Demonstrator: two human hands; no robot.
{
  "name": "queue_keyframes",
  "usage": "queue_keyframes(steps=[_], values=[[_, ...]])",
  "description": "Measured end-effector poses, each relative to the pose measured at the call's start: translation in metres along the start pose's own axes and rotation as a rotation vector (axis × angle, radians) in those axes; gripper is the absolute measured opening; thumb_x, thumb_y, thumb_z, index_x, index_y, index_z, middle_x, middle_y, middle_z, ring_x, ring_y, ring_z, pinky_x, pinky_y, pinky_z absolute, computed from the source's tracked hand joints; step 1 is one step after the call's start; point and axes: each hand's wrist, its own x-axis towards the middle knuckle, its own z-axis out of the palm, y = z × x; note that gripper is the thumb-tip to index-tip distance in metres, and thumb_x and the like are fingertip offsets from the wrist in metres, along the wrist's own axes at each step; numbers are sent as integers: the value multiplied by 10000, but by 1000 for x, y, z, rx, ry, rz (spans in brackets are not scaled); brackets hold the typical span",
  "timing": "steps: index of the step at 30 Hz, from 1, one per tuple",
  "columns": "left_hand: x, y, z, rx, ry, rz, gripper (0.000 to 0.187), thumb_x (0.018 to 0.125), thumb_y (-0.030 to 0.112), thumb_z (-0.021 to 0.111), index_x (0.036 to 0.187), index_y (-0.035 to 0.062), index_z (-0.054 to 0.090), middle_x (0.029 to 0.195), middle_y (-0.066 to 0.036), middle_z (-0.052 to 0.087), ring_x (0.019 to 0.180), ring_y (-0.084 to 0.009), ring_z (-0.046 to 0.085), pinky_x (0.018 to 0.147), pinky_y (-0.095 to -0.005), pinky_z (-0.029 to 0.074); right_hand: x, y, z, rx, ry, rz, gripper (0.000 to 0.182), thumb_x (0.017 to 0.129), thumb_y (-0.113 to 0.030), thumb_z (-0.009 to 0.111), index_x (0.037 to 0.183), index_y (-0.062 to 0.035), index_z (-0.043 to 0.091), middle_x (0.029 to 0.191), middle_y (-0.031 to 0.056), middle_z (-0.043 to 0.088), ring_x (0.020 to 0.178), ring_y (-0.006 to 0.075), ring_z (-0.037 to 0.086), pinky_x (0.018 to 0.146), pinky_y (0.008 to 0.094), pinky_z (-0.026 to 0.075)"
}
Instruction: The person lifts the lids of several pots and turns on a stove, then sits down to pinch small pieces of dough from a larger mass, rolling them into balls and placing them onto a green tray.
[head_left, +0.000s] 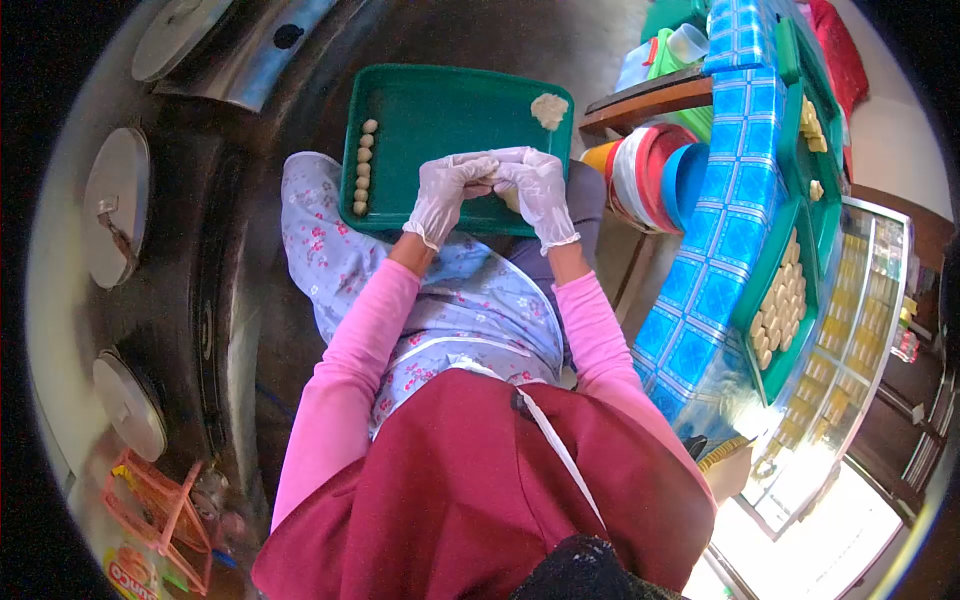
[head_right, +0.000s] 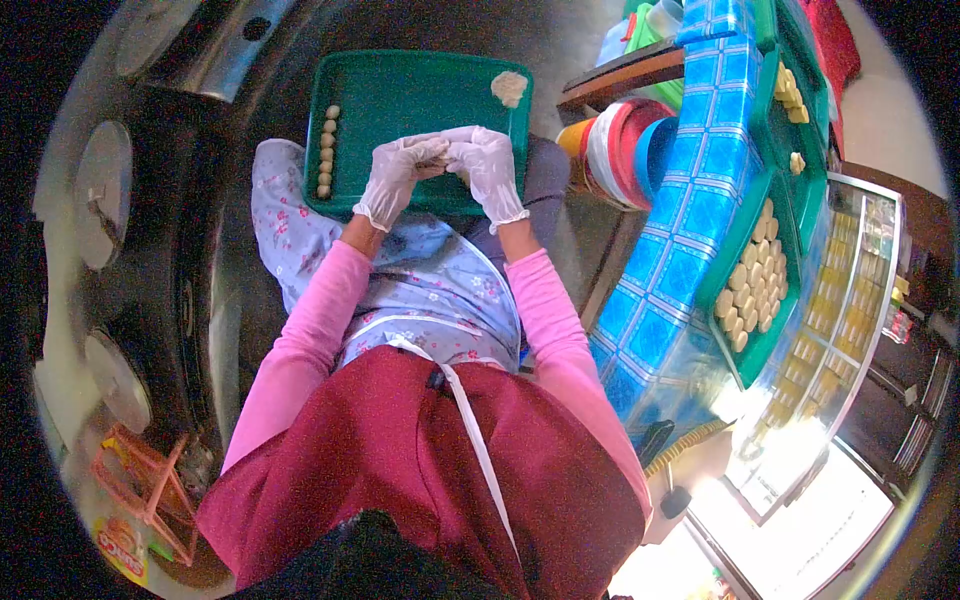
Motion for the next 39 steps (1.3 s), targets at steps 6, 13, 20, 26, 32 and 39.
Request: queue_keyframes(steps=[6, 13, 20, 26, 32, 39], values=[[15, -17, -9, -299, -36, -72, 219, 861, 105, 685, 1030, -33, 671, 958, -103, 703, 794, -171, 678, 708, -281, 544, -3, -7, -4, -356, -98, -231, 251, 761, -41, 685, 1009, -13, 715, 892, 58, 707, 738, 129, 639, 665, 253, 505], [-2, -13, 16, -7, 182, 250, 189, 829, 92, 719, 951, -43, 667, 902, -99, 694, 722, -152, 665, 688, -286, 563, 3, 4, 7, 183, 19, 49, 182, 763, -55, 708, 927, 21, 724, 842, 74, 704, 680, 113, 631, 599, 245, 506], [1, -14, 9, -24, 182, 146, 245, 885, 164, 681, 990, -56, 655, 909, -98, 695, 743, -136, 665, 725, -264, 543, 0, 0, 20, 13, 145, 2, 128, 746, -22, 697, 864, 28, 707, 810, 84, 701, 658, 126, 637, 567, 256, 512], [-23, -20, 29, 582, 229, 675, 445, 979, 243, 541, 1315, -45, 491, 1144, -204, 619, 1054, -322, 610, 887, -333, 475, 24, 33, 20, 62, 135, -51, 242, 782, -78, 646, 982, 47, 699, 833, 90, 698, 644, 136, 631, 571, 265, 508], [-22, -7, 13, 309, 270, 658, 554, 1005, 212, 493, 1468, -19, 295, 1400, -200, 490, 1255, -258, 512, 1018, -305, 400, 33, 20, 51, 218, 62, 22, 314, 780, 1, 631, 1085, 75, 646, 949, 140, 692, 731, 207, 680, 616, 327, 575], [-18, -12, -44, 17, 550, 528, 455, 999, 262, 512, 1351, -23, 462, 1179, -81, 611, 1054, -154, 590, 904, -301, 457, 124, 48, 117, 167, -97, 7, 197, 787, 23, 608, 970, 52, 675, 866, 153, 682, 697, 239, 680, 600, 331, 578]])
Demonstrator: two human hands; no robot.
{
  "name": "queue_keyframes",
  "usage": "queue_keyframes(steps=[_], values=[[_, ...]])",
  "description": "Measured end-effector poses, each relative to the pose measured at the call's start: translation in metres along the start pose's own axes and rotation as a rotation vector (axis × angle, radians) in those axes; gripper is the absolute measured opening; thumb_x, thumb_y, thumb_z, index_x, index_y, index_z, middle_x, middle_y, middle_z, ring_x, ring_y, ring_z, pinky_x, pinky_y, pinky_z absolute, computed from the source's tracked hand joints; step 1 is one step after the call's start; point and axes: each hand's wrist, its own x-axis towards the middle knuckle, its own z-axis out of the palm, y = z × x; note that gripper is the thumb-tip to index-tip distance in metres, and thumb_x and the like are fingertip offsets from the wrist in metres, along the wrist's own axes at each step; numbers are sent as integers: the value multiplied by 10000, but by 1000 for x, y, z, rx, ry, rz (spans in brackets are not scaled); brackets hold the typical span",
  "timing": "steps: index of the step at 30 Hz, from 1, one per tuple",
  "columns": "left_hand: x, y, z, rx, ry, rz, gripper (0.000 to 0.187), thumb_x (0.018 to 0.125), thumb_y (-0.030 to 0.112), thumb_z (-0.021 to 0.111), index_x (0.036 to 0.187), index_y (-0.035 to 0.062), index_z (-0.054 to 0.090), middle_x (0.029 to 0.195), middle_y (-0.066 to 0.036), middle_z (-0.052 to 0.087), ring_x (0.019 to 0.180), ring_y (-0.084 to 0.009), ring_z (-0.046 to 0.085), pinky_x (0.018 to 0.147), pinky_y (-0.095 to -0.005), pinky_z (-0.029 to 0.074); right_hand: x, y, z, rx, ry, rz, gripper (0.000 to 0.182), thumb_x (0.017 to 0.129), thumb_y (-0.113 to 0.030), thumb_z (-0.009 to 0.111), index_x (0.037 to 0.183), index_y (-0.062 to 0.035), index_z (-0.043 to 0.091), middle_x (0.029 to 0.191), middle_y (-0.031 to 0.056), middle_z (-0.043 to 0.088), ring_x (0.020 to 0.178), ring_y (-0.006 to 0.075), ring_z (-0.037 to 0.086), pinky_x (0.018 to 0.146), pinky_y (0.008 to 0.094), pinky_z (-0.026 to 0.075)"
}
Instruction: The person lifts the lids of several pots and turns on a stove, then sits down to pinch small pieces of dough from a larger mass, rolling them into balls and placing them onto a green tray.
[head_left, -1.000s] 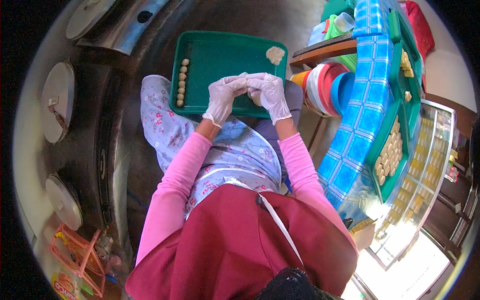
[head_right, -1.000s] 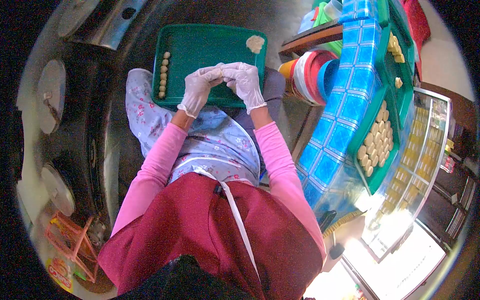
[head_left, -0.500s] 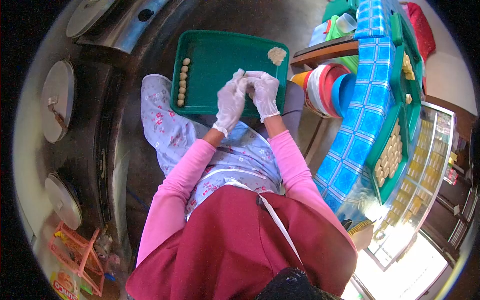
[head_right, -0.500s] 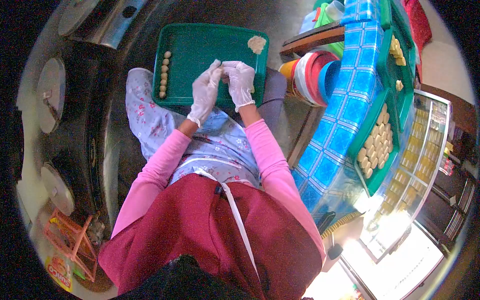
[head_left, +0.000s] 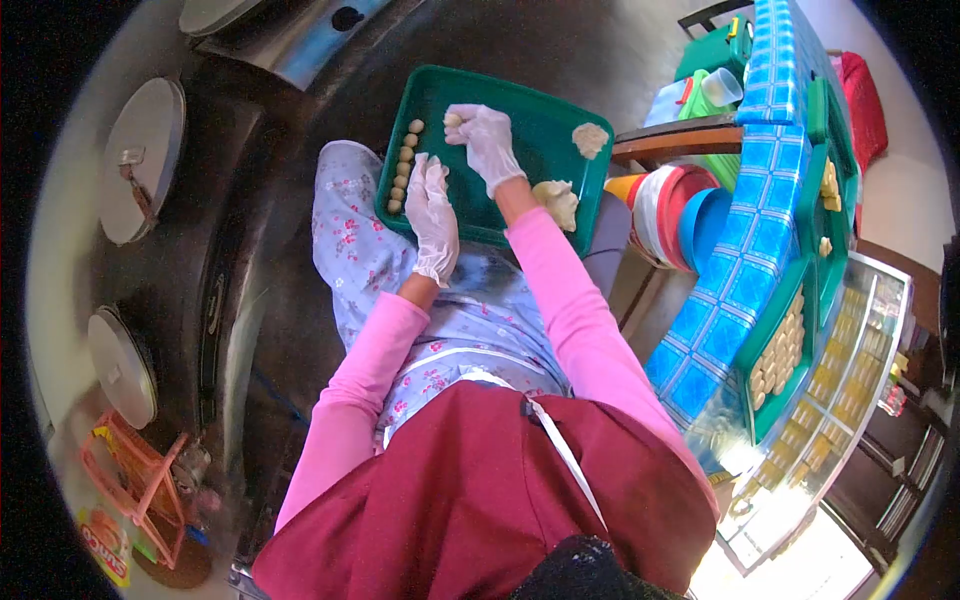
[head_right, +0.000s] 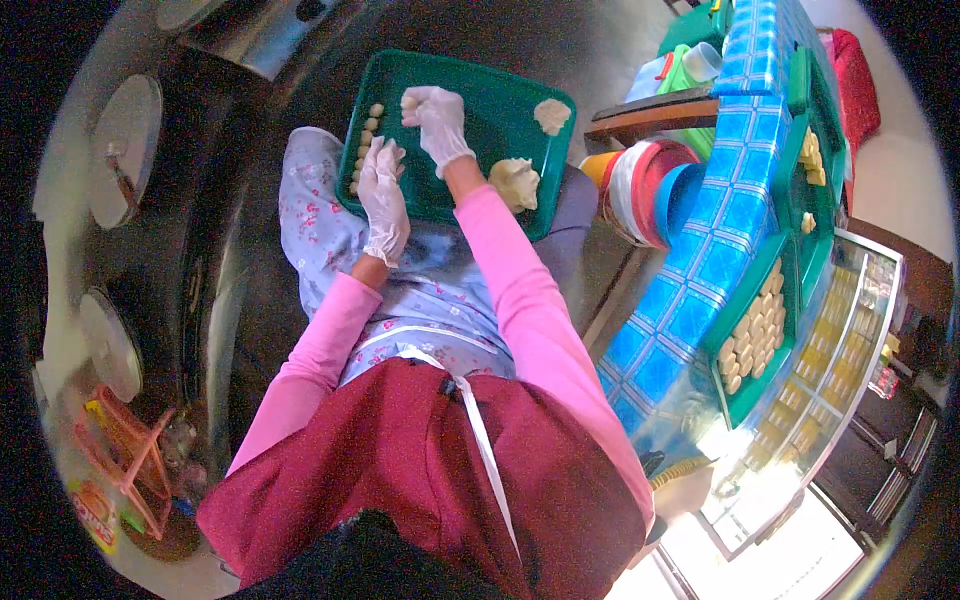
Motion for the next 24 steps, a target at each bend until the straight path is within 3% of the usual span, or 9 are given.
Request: queue_keyframes(steps=[5, 8, 10, 14, 18, 19, 20, 21, 24], values=[[0, -17, -13, -60, 56, -81, 403, 991, 246, 523, 1297, -17, 510, 1133, -69, 632, 982, -130, 610, 834, -271, 474, 46, 33, 26, -618, -13, -291, 161, 762, 24, 603, 892, 31, 698, 733, 127, 680, 562, 201, 650, 512, 304, 542], [2, -17, -12, -86, 73, -114, 402, 983, 244, 535, 1288, -18, 518, 1116, -70, 639, 964, -128, 616, 810, -262, 481, 84, 87, 23, -766, 70, -419, 202, 767, -226, 610, 663, -69, 682, 698, 157, 665, 569, 300, 646, 534, 412, 505], [2, -19, -12, -96, 81, -142, 394, 979, 243, 542, 1274, -18, 528, 1111, -75, 644, 961, -129, 622, 805, -262, 485, 41, 35, 50, -1119, 125, -345, 207, 792, -208, 590, 676, -65, 685, 687, 154, 663, 568, 313, 641, 525, 416, 498], [0, -11, -9, -171, 78, -230, 330, 964, 191, 562, 1212, -27, 569, 1064, -69, 652, 914, -129, 624, 768, -254, 490, 13, -8, 37, -309, -84, -2, 145, 799, -70, 620, 895, -9, 710, 738, 69, 676, 551, 158, 624, 467, 269, 477], [-7, 1, -4, -193, -34, -310, 268, 954, 158, 563, 1152, -18, 602, 983, -73, 673, 831, -146, 645, 719, -257, 511, -14, -66, -31, -602, 120, -326, 220, 772, -115, 637, 950, -51, 749, 835, 28, 714, 639, 96, 614, 573, 218, 486], [-8, 0, -2, -180, -118, -345, 268, 949, 163, 565, 1144, -17, 602, 983, -89, 681, 835, -162, 657, 725, -270, 522, -20, -76, -55, -879, 208, -462, 248, 775, -146, 544, 889, -99, 760, 905, 141, 719, 856, 238, 700, 780, 344, 537], [-10, -2, 0, -164, -204, -382, 269, 945, 168, 567, 1136, -17, 602, 983, -105, 689, 839, -179, 670, 732, -284, 532, -36, -98, -72, -1174, 233, -486, 247, 780, -119, 524, 855, -101, 759, 915, 150, 713, 859, 258, 697, 787, 360, 537], [-13, -4, 4, -148, -293, -421, 270, 940, 174, 569, 1129, -16, 602, 983, -121, 697, 843, -195, 683, 739, -298, 543, -34, -95, -107, -1227, 160, -417, 250, 788, -97, 513, 851, -96, 756, 901, 149, 711, 852, 280, 693, 794, 381, 536], [-23, -8, 25, -171, -526, -690, 243, 926, 143, 571, 1091, -31, 608, 951, -150, 700, 812, -215, 691, 703, -313, 555, -45, -87, -160, -1718, -276, -260, 278, 801, -88, 521, 989, -79, 725, 907, 146, 709, 866, 319, 677, 807, 415, 527]])
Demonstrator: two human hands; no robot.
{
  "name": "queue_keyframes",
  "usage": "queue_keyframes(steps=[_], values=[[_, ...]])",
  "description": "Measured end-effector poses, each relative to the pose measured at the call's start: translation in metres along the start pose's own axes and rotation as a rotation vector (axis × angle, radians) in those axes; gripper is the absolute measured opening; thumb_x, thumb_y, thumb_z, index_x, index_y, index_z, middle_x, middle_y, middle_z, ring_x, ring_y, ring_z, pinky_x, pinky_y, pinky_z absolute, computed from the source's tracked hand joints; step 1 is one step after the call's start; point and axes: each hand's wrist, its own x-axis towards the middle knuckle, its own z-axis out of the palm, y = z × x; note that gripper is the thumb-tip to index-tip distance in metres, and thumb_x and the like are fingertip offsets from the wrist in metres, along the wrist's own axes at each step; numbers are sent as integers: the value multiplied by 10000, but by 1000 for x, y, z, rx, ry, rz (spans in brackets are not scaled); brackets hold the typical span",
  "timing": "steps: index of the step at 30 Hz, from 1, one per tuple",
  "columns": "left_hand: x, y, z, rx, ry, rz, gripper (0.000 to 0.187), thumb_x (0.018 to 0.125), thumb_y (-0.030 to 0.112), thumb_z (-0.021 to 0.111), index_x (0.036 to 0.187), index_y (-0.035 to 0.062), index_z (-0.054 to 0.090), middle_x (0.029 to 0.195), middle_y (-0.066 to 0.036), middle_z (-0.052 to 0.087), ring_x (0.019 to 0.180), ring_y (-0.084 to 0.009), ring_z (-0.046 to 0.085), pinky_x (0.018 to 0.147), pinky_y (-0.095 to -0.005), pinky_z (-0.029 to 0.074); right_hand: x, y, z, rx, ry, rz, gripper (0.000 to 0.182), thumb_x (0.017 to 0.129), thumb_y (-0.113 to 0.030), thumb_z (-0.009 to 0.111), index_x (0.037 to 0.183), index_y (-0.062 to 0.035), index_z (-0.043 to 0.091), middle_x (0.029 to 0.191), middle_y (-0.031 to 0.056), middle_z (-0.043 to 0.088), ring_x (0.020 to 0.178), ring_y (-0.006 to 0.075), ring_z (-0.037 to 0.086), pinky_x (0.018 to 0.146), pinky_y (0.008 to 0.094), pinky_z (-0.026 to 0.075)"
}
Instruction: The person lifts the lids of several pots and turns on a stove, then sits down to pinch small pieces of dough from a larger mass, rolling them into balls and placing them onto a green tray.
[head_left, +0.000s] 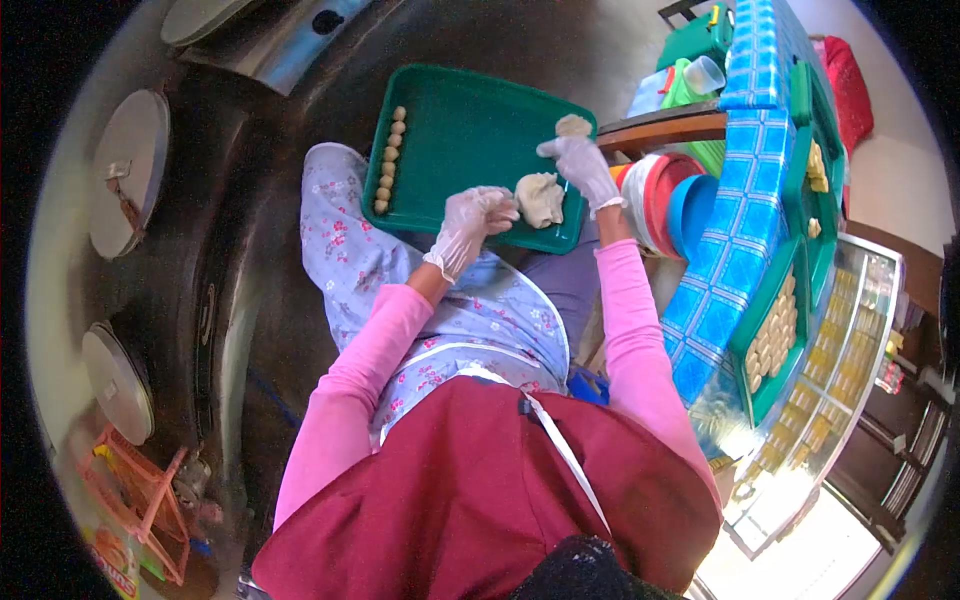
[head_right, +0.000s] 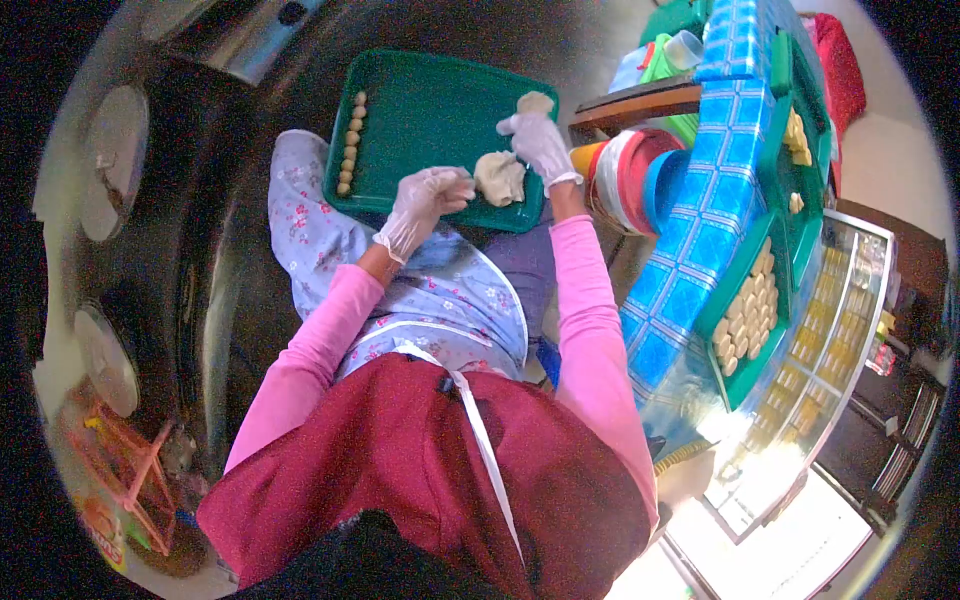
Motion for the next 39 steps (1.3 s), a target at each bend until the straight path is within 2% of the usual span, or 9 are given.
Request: queue_keyframes(steps=[5, 14, 19, 22, 24, 27, 34, 38, 39], values=[[41, -34, 19, -233, -267, -308, 219, 971, 157, 499, 1060, -14, 603, 1009, -171, 680, 850, -291, 687, 745, -407, 581, -31, -10, 21, 93, 90, -192, 179, 817, -153, 587, 912, -44, 693, 848, 178, 667, 819, 367, 643, 712, 441, 500], [82, -69, 49, -534, -41, -322, 184, 967, 122, 478, 1060, 17, 596, 1031, -129, 671, 942, -285, 668, 823, -450, 571, -70, -11, 21, -26, 247, -184, 143, 710, -168, 673, 744, -29, 662, 621, 126, 614, 557, 285, 606, 528, 395, 476], [139, -130, 10, -283, -80, -220, 157, 952, 51, 457, 1022, -6, 586, 998, -140, 661, 937, -296, 660, 873, -419, 552, -110, -59, -14, 1327, 195, 582, 110, 708, -36, 751, 779, -6, 673, 647, 40, 628, 482, 79, 521, 431, 200, 366], [159, -149, -4, -203, -142, -93, 165, 957, 42, 431, 1045, -25, 553, 1063, -176, 627, 993, -312, 636, 923, -427, 528, -123, -72, -35, 1526, 211, 588, 128, 717, -19, 740, 824, -1, 674, 652, 35, 626, 498, 74, 521, 450, 198, 376], [128, -109, 33, -601, 293, -289, 171, 959, 41, 420, 1062, -39, 531, 1117, -202, 597, 1036, -317, 618, 954, -443, 511, -125, -78, -48, 1803, 248, 505, 117, 780, -48, 702, 880, 8, 680, 728, 61, 664, 545, 77, 541, 497, 185, 397], [54, -43, 57, -544, -241, -254, 201, 975, 35, 385, 1100, -63, 508, 1175, -211, 561, 1088, -316, 592, 975, -474, 494, -125, -61, -43, 1890, 339, 343, 167, 884, -130, 627, 937, 11, 698, 891, 92, 708, 663, 98, 615, 586, 203, 466], [33, -15, 61, -529, -84, -51, 218, 957, 24, 523, 1165, -36, 546, 1099, -134, 605, 1035, -235, 617, 894, -303, 532, -96, -49, 6, 598, 649, -156, 192, 913, -105, 576, 1022, -26, 712, 994, 96, 702, 928, 154, 655, 805, 277, 511], [36, -7, 48, -412, -45, 19, 240, 934, -7, 554, 1174, -11, 561, 1121, -116, 613, 1000, -199, 629, 848, -259, 531, -60, -24, -1, 812, 696, 273, 175, 828, -78, 603, 973, -22, 685, 949, 144, 689, 903, 261, 656, 811, 355, 510], [28, 1, 54, -445, 36, 2, 261, 927, -9, 561, 1189, -15, 561, 1111, -112, 624, 1001, -192, 631, 839, -257, 530, -50, -13, -9, 327, 640, 189, 148, 805, -69, 598, 921, -19, 675, 895, 145, 668, 860, 281, 639, 779, 378, 508]])
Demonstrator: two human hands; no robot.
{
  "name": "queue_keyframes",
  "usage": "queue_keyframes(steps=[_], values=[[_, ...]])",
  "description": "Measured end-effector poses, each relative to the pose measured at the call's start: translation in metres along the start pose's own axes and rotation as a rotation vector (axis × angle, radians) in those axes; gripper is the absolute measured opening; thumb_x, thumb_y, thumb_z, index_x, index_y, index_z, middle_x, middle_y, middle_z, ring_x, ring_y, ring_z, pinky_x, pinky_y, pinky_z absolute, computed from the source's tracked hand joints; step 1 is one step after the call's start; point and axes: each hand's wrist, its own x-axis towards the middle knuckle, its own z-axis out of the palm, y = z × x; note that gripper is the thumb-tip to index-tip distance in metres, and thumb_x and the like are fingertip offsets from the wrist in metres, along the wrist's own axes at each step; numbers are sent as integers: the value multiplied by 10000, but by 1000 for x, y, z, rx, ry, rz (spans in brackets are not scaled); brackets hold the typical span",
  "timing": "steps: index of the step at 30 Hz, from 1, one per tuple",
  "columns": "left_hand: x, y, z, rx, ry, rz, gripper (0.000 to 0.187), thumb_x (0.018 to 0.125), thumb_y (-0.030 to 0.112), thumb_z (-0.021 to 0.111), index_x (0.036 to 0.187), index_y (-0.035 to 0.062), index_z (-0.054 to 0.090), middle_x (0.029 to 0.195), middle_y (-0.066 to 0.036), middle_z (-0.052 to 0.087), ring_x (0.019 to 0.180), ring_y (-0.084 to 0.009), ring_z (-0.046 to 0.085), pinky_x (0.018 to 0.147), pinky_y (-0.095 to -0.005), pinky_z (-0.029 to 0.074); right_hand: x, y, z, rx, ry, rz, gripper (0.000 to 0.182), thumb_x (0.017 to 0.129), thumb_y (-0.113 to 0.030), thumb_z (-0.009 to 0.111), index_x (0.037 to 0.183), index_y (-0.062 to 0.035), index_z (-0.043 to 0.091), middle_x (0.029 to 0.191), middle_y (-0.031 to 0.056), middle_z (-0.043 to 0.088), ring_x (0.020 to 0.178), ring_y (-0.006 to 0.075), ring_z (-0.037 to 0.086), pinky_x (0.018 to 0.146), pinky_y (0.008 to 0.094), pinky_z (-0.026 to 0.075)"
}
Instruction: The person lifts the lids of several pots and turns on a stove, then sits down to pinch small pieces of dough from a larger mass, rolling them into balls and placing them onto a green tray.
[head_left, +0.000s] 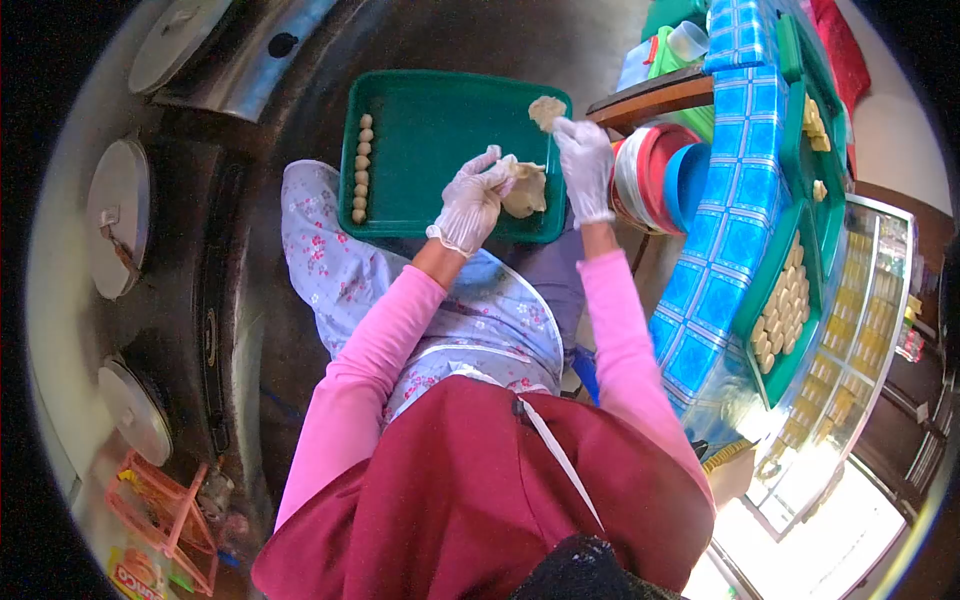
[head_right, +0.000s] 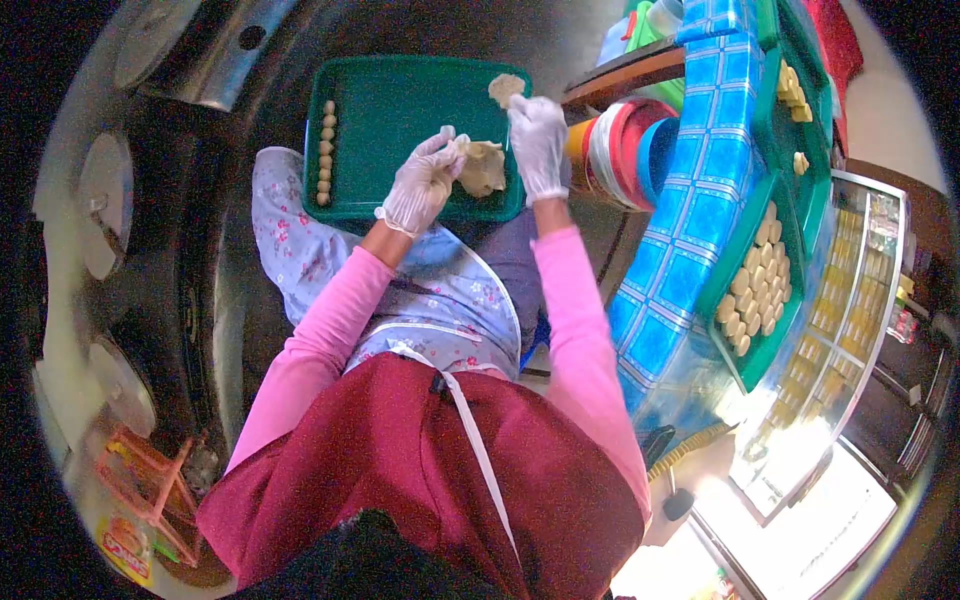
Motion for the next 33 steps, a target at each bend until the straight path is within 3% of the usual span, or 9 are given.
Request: queue_keyframes(steps=[2, 6, 12, 16, 19, 20, 23, 25, 33], values=[[7, 5, -10, -20, -80, -43, 274, 918, -19, 568, 1192, -22, 559, 1097, -119, 628, 993, -197, 633, 836, -261, 530, 25, 17, 12, -557, 30, -339, 63, 763, -59, 573, 791, -29, 621, 778, 134, 600, 762, 314, 584, 689, 420, 489], [-1, 17, 4, -136, -76, -53, 294, 896, -41, 584, 1189, -35, 558, 1096, -131, 631, 957, -200, 638, 808, -262, 537, 51, 38, 41, -781, 41, -571, 23, 711, -53, 576, 724, -45, 593, 707, 129, 564, 615, 245, 576, 508, 367, 465], [0, 17, -3, -86, -209, 34, 269, 877, -37, 609, 1146, -40, 595, 1096, -132, 646, 932, -190, 643, 790, -256, 551, 54, 22, 41, -1203, -163, -805, 117, 625, -103, 623, 701, -16, 640, 625, 122, 582, 580, 226, 598, 429, 344, 441], [8, 21, -15, 40, -165, 51, 263, 875, -34, 613, 1138, -43, 602, 1072, -130, 655, 937, -192, 645, 831, -265, 547, 59, 20, 47, -1083, -208, -668, 64, 652, -87, 613, 678, -57, 664, 643, 117, 611, 593, 244, 614, 457, 355, 462], [11, 24, -25, 29, -163, 68, 260, 872, -21, 624, 1131, -44, 605, 1070, -121, 660, 941, -198, 648, 856, -279, 543, 65, 33, 41, -476, -173, -446, 96, 713, -85, 588, 688, -90, 681, 669, 94, 634, 623, 248, 633, 495, 349, 480], [13, 26, -28, 11, -162, 68, 252, 873, -13, 627, 1122, -44, 609, 1072, -118, 661, 945, -199, 648, 862, -284, 541, 67, 35, 41, -576, -302, -321, 128, 776, -128, 597, 749, -110, 720, 724, 47, 673, 639, 193, 633, 539, 307, 493], [21, 23, -32, 83, -124, 116, 236, 877, 11, 633, 1106, -46, 616, 1071, -111, 668, 948, -203, 654, 871, -291, 538, 35, 13, 20, 758, -540, 515, 151, 802, -98, 627, 879, -14, 725, 816, 72, 711, 679, 156, 638, 598, 285, 514], [24, 20, -32, 147, -103, 133, 234, 865, -1, 640, 1092, -51, 615, 1060, -116, 667, 922, -206, 660, 844, -290, 546, 13, -18, 9, 1178, -552, 516, 176, 816, -77, 664, 955, 20, 714, 834, 81, 699, 688, 108, 605, 584, 242, 481], [19, 21, -31, 280, -37, 105, 255, 887, 52, 643, 1123, -42, 617, 1061, -115, 681, 939, -215, 669, 818, -307, 561, -29, -51, 27, 908, -291, 493, 131, 745, -55, 746, 864, -8, 722, 794, 39, 697, 652, 90, 596, 597, 223, 469]])
